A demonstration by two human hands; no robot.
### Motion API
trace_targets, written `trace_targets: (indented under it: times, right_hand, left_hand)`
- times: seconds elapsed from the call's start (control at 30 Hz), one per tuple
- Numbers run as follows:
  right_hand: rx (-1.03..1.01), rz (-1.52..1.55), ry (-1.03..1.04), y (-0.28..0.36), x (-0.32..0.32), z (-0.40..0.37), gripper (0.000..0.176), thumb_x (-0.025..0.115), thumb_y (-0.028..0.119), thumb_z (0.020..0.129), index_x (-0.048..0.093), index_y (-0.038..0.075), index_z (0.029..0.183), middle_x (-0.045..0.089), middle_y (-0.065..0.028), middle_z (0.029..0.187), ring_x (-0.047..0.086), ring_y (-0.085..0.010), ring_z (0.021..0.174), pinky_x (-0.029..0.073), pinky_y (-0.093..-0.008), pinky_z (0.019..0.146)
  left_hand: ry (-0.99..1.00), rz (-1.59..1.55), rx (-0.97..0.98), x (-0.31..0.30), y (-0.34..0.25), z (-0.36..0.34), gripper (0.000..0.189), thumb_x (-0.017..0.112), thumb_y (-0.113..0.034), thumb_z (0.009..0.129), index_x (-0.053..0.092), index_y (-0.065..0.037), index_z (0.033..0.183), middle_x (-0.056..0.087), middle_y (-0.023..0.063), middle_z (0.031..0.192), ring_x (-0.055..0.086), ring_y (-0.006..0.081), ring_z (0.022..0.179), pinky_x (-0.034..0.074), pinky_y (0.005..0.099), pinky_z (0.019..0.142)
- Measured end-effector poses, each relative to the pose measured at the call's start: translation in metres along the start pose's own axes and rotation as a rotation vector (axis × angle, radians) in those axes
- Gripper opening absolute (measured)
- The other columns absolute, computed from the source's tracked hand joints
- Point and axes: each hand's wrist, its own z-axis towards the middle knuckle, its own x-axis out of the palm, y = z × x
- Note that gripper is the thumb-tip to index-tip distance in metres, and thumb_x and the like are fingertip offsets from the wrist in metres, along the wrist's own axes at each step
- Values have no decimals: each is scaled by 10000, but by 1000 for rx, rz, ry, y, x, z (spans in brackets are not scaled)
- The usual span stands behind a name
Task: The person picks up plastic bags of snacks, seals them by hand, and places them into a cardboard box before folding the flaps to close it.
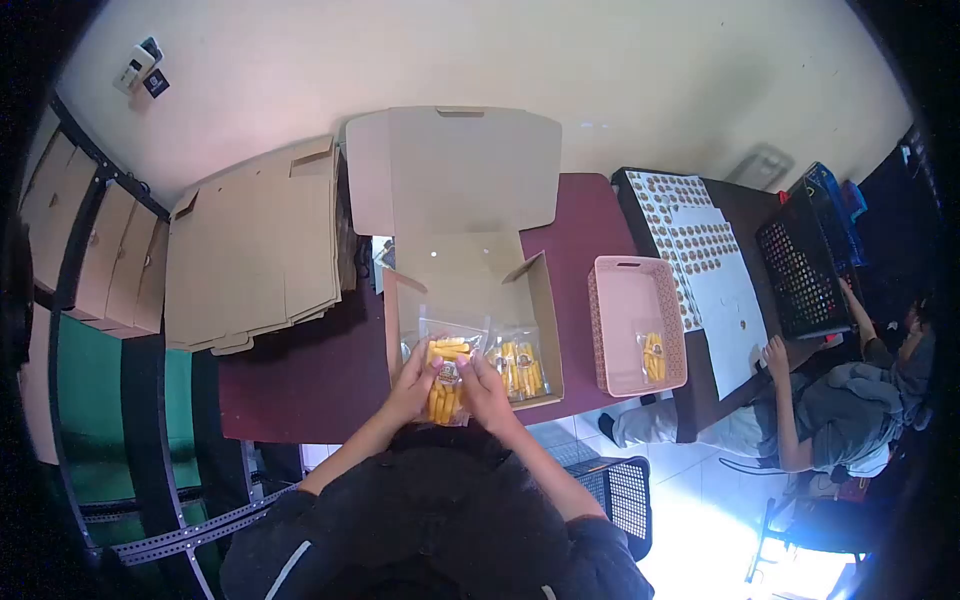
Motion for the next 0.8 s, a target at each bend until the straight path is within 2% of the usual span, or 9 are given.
trace_targets:
  times: [0.13,0.2,0.27,0.33,0.37,0.5,0.57,0.63,0.8]
  right_hand:
    - [26,-80,-90,-4,-9,2,302,507,193,908,484,-11,1129,555,-78,1026,499,-131,966,391,-263,836]
    - [-242,-320,-354,-6,-13,10,253,573,138,863,534,-17,1059,560,-88,1008,506,-143,938,394,-268,821]
    - [-305,-333,-309,-2,-20,14,197,589,113,845,566,-24,985,571,-91,974,515,-153,922,397,-270,816]
    - [-285,-356,-259,16,-15,12,88,627,53,800,630,-34,810,601,-94,860,549,-167,869,410,-271,796]
    - [-284,-357,-258,16,-13,10,88,627,53,800,630,-34,810,601,-94,860,549,-167,869,410,-271,796]
    - [-183,-399,-143,13,-9,2,160,608,102,830,647,-28,914,625,-84,840,560,-132,825,426,-266,766]
    - [-43,-323,-78,17,-8,-1,232,590,169,852,635,-37,947,632,-123,919,573,-165,879,430,-275,792]
    - [-54,-290,-49,25,-4,-5,240,566,168,868,628,-41,968,633,-120,942,568,-155,895,429,-275,801]
    - [-85,-273,-13,26,-2,-5,233,521,137,893,615,-46,1002,634,-111,990,555,-142,936,419,-282,837]
  left_hand:
    - [-46,133,-45,0,-9,-4,394,399,-216,947,360,8,1269,478,123,1209,433,177,1142,321,291,963]
    - [-43,201,-87,-2,-8,-5,390,408,-223,944,381,12,1254,508,123,1178,473,185,1102,351,299,938]
    - [100,375,-36,-12,12,-1,376,477,-215,919,420,12,1214,565,111,1072,535,190,992,416,303,848]
    - [-3,273,26,-4,9,0,344,520,-201,897,464,11,1162,582,94,1023,549,171,939,429,288,806]
    - [-106,170,87,-1,7,0,312,564,-188,875,507,9,1111,598,77,973,563,152,886,442,273,764]
    - [-136,-20,-12,-12,-3,5,193,614,-127,839,584,2,980,599,61,981,545,107,882,436,242,771]
    - [-105,-4,-30,-16,-12,4,133,623,-117,829,620,5,882,621,35,865,558,91,816,441,231,740]
    - [-118,-1,-40,-16,-14,2,165,608,-146,844,623,10,897,624,26,834,561,96,803,444,239,742]
    - [-16,-137,-55,-22,-22,4,285,495,-233,914,592,7,1033,610,72,987,556,142,928,414,286,861]
